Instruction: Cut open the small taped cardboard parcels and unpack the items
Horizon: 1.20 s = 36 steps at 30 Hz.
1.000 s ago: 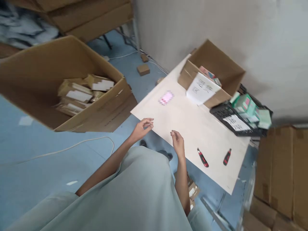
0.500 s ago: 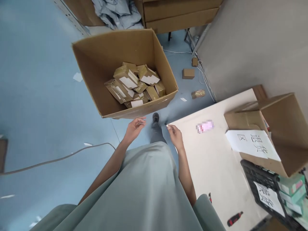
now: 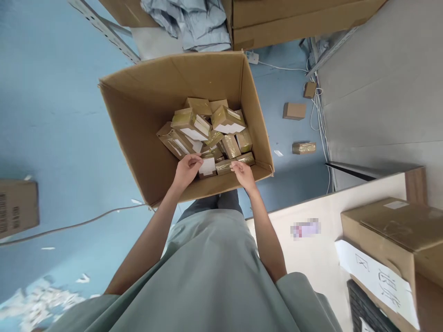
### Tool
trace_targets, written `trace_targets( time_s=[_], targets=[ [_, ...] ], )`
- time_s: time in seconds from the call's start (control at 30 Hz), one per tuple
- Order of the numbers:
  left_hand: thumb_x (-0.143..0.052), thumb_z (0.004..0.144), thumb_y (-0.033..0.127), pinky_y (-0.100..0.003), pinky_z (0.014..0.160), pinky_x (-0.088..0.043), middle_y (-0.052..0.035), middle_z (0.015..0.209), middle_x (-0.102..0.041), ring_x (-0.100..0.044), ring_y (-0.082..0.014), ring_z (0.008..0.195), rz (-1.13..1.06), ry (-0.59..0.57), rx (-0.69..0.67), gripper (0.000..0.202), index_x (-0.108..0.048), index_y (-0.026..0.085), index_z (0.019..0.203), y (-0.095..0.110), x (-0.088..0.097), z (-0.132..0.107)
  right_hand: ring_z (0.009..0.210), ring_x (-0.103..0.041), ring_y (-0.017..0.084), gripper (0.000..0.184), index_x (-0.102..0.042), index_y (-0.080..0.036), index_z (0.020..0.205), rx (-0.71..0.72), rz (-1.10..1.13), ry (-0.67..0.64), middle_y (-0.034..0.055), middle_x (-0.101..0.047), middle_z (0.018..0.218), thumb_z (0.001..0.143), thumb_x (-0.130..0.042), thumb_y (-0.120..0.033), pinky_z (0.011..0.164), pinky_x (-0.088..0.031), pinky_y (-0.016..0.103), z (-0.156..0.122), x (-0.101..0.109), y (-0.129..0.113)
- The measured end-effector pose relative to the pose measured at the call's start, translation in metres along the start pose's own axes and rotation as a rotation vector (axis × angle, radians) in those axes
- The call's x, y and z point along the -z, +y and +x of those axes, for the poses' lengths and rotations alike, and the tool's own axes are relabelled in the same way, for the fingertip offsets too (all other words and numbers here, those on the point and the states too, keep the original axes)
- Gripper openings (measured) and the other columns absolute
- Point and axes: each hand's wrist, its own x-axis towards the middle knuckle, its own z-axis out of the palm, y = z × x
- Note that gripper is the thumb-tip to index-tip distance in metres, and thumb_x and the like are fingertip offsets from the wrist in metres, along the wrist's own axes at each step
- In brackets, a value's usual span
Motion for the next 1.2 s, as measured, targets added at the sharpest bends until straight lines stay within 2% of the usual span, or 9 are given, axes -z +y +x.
trace_targets(
  time_s=[0.17, 0.37, 0.47, 0.57, 0.7, 0.8, 0.93, 1.07, 1.2],
  targets=[
    [-0.086, 0.094, 0.036, -0.055, 0.109, -0.064, -0.0164, 0.135, -0.077, -0.076, -0.0337, 0.124, 0.165, -0.02, -0.02, 0.037, -0.071, 0.02, 0.124, -0.029, -0.026, 0.095, 0.109, -0.085, 0.025, 0.041, -0.083, -0.024, 0.11, -0.183, 0.092, 0.083, 0.0106, -0.09, 0.118, 0.097, -0.084, -0.064, 0.109, -0.065, 0.044, 0.078, -0.015, 0.0],
    [-0.108, 0.076, 0.052, -0.064, 0.14, -0.035, -0.0248, 0.171, -0.051, -0.047, -0.044, 0.164, 0.312, -0.099, -0.176, 0.113, -0.049, 0.015, 0.165, -0.08, -0.063, 0.233, 0.109, -0.087, 0.023, 0.031, -0.081, -0.024, 0.11, -0.302, 0.221, 0.129, 0.0087, -0.09, 0.118, 0.103, -0.08, -0.054, 0.109, -0.065, 0.041, 0.151, -0.041, 0.03],
    [-0.11, 0.069, 0.063, -0.069, 0.144, -0.024, -0.0256, 0.186, -0.032, -0.024, -0.047, 0.177, 0.316, -0.162, -0.221, 0.132, -0.042, 0.015, 0.172, -0.103, -0.084, 0.311, 0.112, -0.087, 0.023, 0.03, -0.08, -0.024, 0.111, -0.339, 0.276, 0.128, 0.009, -0.091, 0.119, 0.106, -0.076, -0.053, 0.111, -0.064, 0.041, 0.185, -0.054, 0.052],
    [-0.117, 0.055, 0.056, -0.074, 0.143, -0.017, -0.03, 0.191, -0.017, -0.008, -0.0541, 0.18, 0.36, -0.286, -0.213, 0.151, -0.038, 0.011, 0.176, -0.117, -0.108, 0.378, 0.112, -0.087, 0.024, 0.032, -0.079, -0.024, 0.11, -0.355, 0.29, 0.12, 0.0096, -0.091, 0.118, 0.107, -0.074, -0.056, 0.113, -0.064, 0.044, 0.215, -0.064, 0.075],
    [-0.115, 0.059, 0.048, -0.082, 0.138, -0.015, -0.0374, 0.182, -0.028, -0.009, -0.0649, 0.175, 0.427, -0.4, -0.117, 0.138, -0.047, -0.005, 0.166, -0.126, -0.135, 0.423, 0.113, -0.087, 0.025, 0.034, -0.078, -0.026, 0.11, -0.365, 0.317, 0.15, 0.0092, -0.09, 0.119, 0.106, -0.073, -0.059, 0.113, -0.064, 0.046, 0.239, -0.075, 0.102],
    [-0.115, 0.061, 0.05, -0.08, 0.139, -0.012, -0.033, 0.173, -0.043, -0.019, -0.064, 0.172, 0.428, -0.37, -0.118, 0.125, -0.056, -0.004, 0.157, -0.128, -0.145, 0.413, 0.109, -0.087, 0.023, 0.029, -0.078, -0.026, 0.109, -0.412, 0.348, 0.18, 0.0082, -0.09, 0.116, 0.106, -0.073, -0.054, 0.112, -0.064, 0.045, 0.242, -0.082, 0.112],
    [-0.111, 0.071, 0.047, -0.07, 0.143, -0.012, -0.027, 0.167, -0.049, -0.028, -0.0548, 0.17, 0.403, -0.303, -0.191, 0.119, -0.051, -0.001, 0.163, -0.106, -0.136, 0.353, 0.107, -0.087, 0.021, 0.025, -0.076, -0.025, 0.11, -0.441, 0.362, 0.211, 0.0082, -0.09, 0.118, 0.106, -0.073, -0.049, 0.109, -0.065, 0.042, 0.226, -0.09, 0.104],
    [-0.114, 0.066, 0.038, -0.07, 0.143, -0.019, -0.028, 0.174, -0.041, -0.032, -0.0538, 0.167, 0.29, -0.148, -0.298, 0.125, -0.047, 0.004, 0.166, -0.054, -0.101, 0.266, 0.109, -0.085, 0.022, 0.029, -0.073, -0.024, 0.115, -0.376, 0.36, 0.313, 0.0092, -0.087, 0.122, 0.108, -0.067, -0.052, 0.106, -0.067, 0.041, 0.191, -0.093, 0.068],
    [-0.112, 0.067, 0.039, -0.067, 0.141, -0.031, -0.0223, 0.176, -0.042, -0.036, -0.0528, 0.167, 0.265, -0.035, -0.349, 0.133, -0.038, 0.022, 0.176, 0.006, -0.049, 0.164, 0.121, -0.081, 0.027, 0.047, -0.072, -0.023, 0.129, -0.134, 0.26, 0.395, 0.0131, -0.081, 0.14, 0.107, -0.063, -0.063, 0.107, -0.067, 0.043, 0.124, -0.089, 0.018]
  ],
)
